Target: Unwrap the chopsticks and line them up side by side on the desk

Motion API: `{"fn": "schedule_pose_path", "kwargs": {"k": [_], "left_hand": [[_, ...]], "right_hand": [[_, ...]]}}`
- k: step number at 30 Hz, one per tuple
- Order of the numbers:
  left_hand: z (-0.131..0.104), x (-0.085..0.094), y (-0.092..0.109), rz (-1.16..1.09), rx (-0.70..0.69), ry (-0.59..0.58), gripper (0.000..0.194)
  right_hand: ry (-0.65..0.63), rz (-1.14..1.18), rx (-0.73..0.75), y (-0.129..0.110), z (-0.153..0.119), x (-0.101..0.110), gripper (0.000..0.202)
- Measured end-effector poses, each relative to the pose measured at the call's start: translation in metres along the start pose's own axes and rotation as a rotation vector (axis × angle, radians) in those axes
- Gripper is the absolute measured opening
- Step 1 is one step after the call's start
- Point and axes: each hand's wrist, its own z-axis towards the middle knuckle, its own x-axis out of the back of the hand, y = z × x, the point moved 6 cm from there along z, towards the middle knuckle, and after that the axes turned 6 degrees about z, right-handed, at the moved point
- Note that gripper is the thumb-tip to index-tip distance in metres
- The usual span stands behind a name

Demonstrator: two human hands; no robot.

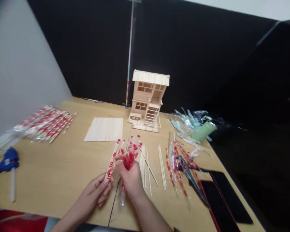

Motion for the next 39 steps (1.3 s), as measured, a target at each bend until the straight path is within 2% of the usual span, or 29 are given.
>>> {"fn": "schedule_pose_path", "kwargs": {"k": [3,5,8,12,14,17,21,26,29,32,36,39], "left_hand": [[-0.001,0.001,-0.001,0.007,0.015,-0.001,0.054],[-0.002,0.001,0.001,0.035,0.023,-0.041,0.054],[-0.003,-0.002,0.002,0.067,0.049,-0.120,0.055],[-0.005,-0.003,-0.002,0.038,0.133,-0.150,0.060],[-0.007,-0.003,-0.003,0.041,0.142,-0.157,0.061],[-0.011,-0.001,-0.005,0.106,0.110,-0.154,0.062],[-0.013,0.001,-0.009,0.158,0.119,-0.061,0.067],[-0.009,0.002,-0.002,0.186,0.012,0.118,0.068],[-0.006,0.003,0.000,0.175,0.021,0.147,0.069],[-0.006,0.009,0.009,0.258,0.016,0.119,0.070],[-0.009,0.013,0.024,0.447,-0.022,0.017,0.068],[-0.012,0.008,0.027,0.559,-0.033,-0.103,0.067]], "right_hand": [[0.045,-0.045,0.043,-0.009,0.008,0.003,0.043],[0.035,-0.047,0.050,-0.013,0.009,0.002,0.046],[-0.064,-0.083,0.007,-0.012,0.008,-0.006,0.049],[-0.156,-0.118,-0.057,-0.009,0.006,-0.013,0.050],[-0.159,-0.125,-0.035,-0.011,0.007,-0.010,0.049],[-0.081,-0.117,0.025,-0.021,0.010,0.000,0.049],[0.032,-0.106,0.106,-0.031,0.006,0.003,0.048],[-0.038,-0.003,0.176,-0.023,-0.010,-0.030,0.044],[-0.072,-0.008,0.133,-0.012,-0.014,-0.036,0.047],[-0.086,-0.053,0.082,-0.011,-0.008,-0.018,0.046],[0.112,0.017,0.106,-0.042,0.005,0.032,0.051],[0.019,-0.108,0.131,-0.070,0.008,0.043,0.048]]}}
